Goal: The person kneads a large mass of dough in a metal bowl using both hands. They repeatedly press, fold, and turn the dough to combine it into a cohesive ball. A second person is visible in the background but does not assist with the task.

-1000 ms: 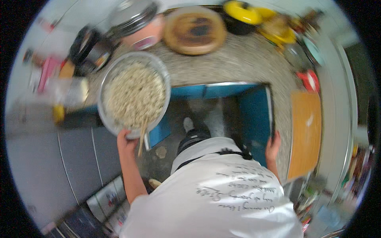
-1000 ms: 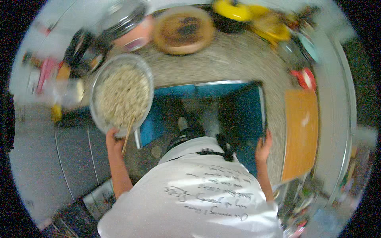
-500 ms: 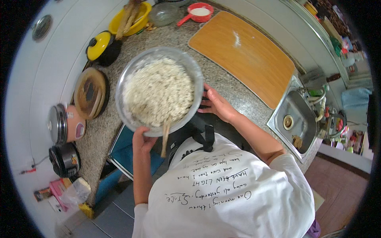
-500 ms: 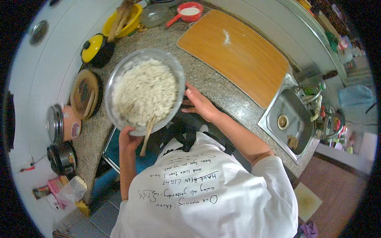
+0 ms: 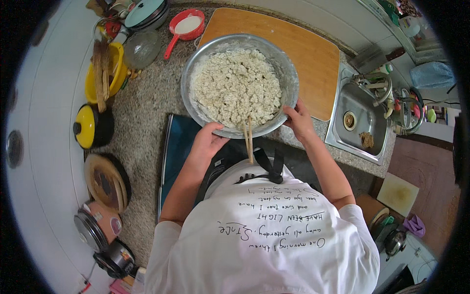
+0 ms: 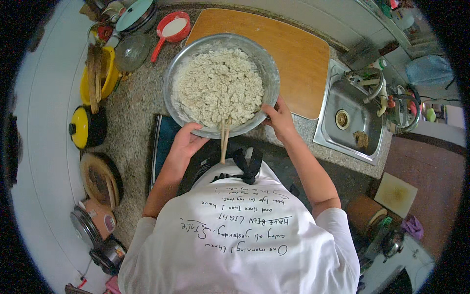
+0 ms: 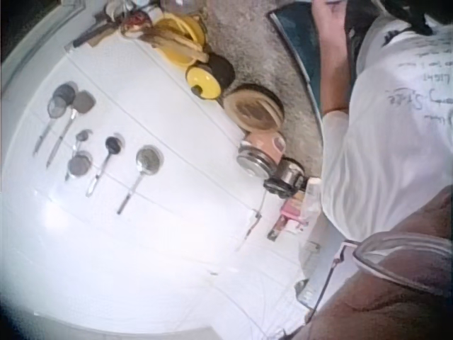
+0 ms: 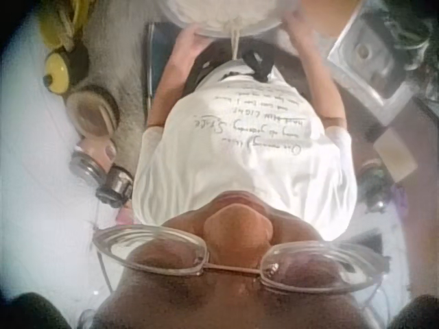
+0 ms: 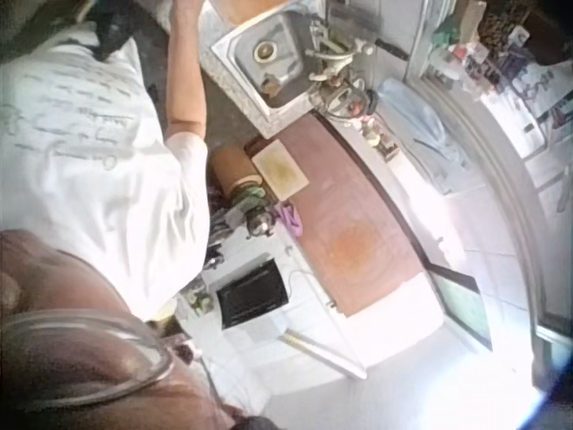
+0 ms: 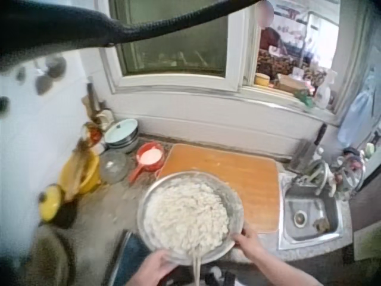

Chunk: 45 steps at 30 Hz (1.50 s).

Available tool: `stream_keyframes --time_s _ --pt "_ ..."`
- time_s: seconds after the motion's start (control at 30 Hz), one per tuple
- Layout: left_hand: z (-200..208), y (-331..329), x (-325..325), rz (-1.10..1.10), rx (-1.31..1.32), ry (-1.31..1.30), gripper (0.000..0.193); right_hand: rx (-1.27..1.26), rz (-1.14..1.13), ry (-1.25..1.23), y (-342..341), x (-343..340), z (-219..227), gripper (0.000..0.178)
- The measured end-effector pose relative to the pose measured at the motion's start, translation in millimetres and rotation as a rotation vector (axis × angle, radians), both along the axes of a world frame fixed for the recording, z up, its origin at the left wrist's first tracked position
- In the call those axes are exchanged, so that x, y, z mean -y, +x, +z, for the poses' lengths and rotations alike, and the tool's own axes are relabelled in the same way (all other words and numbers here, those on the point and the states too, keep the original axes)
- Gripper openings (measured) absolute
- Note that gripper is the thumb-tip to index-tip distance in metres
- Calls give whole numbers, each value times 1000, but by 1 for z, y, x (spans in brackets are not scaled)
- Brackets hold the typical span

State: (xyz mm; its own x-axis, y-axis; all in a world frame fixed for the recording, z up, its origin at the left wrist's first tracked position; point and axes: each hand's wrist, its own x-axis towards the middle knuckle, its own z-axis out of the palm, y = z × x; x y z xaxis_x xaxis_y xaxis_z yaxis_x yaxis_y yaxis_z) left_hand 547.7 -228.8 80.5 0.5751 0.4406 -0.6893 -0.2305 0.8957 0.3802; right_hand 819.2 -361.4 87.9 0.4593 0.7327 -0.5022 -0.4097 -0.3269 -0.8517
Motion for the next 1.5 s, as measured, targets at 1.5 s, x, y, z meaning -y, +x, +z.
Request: stream_keyframes --time_s 1.5 --pt "-19 -398 -309 204 -51 -51 42 332 601 -104 -278 -444 36 44"
